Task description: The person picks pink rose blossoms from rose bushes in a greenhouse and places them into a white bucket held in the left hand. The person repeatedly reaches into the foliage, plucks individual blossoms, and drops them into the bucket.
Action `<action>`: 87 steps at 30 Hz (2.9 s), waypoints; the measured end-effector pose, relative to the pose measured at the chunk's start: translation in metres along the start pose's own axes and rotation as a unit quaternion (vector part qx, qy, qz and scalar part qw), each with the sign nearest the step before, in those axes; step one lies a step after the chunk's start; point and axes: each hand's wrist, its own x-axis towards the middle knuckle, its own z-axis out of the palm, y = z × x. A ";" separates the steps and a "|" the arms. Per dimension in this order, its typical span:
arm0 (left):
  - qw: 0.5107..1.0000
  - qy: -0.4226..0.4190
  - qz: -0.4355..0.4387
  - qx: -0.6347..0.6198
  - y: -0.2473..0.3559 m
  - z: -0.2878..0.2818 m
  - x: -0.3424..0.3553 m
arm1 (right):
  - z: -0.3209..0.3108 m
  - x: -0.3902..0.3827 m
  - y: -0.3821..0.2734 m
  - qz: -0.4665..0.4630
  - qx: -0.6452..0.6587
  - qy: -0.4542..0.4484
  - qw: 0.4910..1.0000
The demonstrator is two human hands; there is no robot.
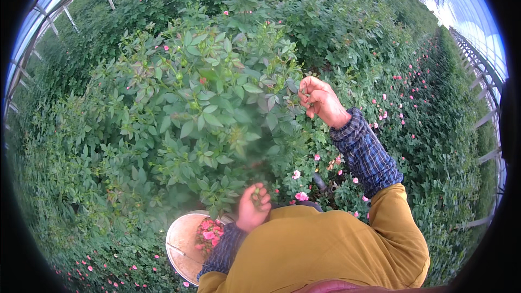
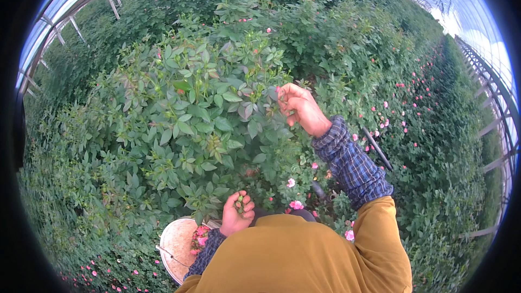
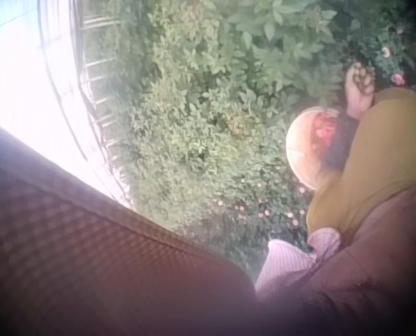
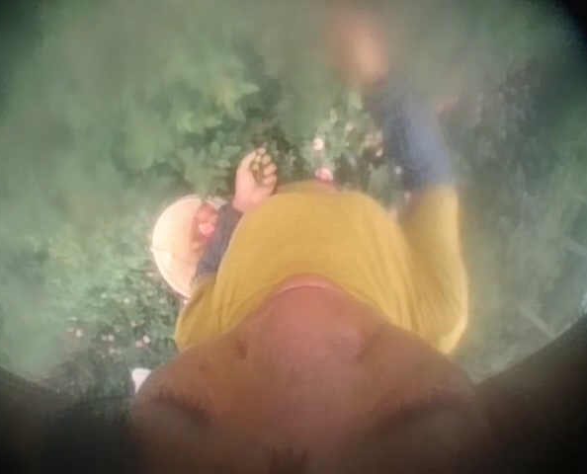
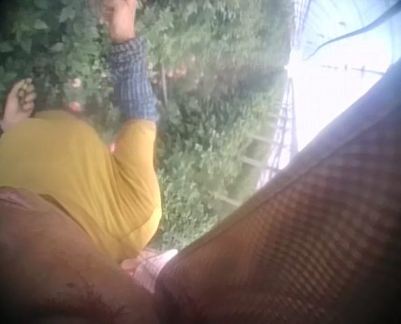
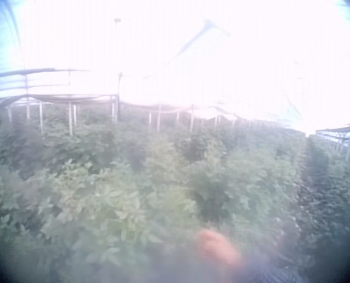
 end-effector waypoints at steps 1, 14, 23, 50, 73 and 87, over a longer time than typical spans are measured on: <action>1.000 -0.010 -0.001 -0.002 0.000 -0.002 -0.001 | 0.000 0.013 0.001 0.060 -0.044 -0.019 0.997; 1.000 -0.001 0.002 -0.027 0.004 -0.015 -0.011 | 0.052 0.075 0.018 -0.279 -0.588 -0.023 0.759; 0.999 -0.012 0.019 -0.036 0.013 -0.026 -0.016 | 0.043 0.053 0.023 0.008 -0.306 -0.092 0.948; 1.000 -0.013 -0.008 -0.015 0.008 -0.024 -0.001 | 0.165 0.101 -0.026 -0.288 -0.414 -0.066 0.861; 0.998 -0.034 -0.016 -0.055 0.013 -0.035 0.003 | 0.186 0.027 -0.037 -0.063 -0.018 -0.303 0.951; 0.999 0.003 -0.022 0.037 0.010 -0.008 0.005 | -0.066 -0.043 0.035 -0.007 0.199 0.089 0.976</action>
